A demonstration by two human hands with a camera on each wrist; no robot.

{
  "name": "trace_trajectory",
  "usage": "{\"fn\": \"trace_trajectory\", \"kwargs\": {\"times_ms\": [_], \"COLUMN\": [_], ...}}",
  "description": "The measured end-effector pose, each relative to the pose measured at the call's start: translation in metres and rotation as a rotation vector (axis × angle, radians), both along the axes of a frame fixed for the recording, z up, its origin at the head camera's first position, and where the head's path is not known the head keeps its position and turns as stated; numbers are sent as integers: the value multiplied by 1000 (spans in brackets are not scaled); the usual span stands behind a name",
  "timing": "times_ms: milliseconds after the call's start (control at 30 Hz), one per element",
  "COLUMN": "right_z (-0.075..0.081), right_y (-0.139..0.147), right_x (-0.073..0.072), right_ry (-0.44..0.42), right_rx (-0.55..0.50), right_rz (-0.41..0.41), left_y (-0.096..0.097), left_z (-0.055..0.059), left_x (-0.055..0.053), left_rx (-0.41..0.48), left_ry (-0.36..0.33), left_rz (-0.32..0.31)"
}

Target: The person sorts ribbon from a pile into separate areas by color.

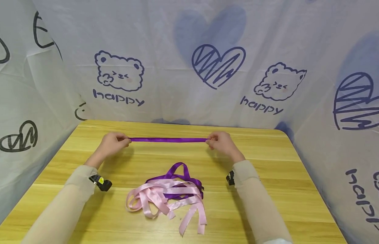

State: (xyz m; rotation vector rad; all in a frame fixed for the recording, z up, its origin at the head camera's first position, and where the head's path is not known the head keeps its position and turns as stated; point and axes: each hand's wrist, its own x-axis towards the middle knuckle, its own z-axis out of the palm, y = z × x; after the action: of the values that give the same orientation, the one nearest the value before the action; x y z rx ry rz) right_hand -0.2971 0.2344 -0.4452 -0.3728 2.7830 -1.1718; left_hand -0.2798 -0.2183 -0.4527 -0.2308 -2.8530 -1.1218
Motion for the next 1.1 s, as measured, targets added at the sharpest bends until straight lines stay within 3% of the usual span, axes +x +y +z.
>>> {"fn": "trace_trajectory", "kwargs": {"times_ms": [333,533,900,1100], "right_z": [-6,-11,-26,-34], "right_y": [14,18,24,28], "right_x": [-20,-31,-57,-61], "right_ry": [-65,-74,-87,-23], "right_rx": [-95,-129,-144,-42], "right_rz": [-137,-259,-433,-494], "left_y": [14,17,11,11], "left_z": [-6,-9,-20,-28], "left_x": [-33,-48,-62,-67], "left_rx": [62,63,104,64], "left_ry": [52,35,-27,-33], "left_rz": [93,187,300,346]}}
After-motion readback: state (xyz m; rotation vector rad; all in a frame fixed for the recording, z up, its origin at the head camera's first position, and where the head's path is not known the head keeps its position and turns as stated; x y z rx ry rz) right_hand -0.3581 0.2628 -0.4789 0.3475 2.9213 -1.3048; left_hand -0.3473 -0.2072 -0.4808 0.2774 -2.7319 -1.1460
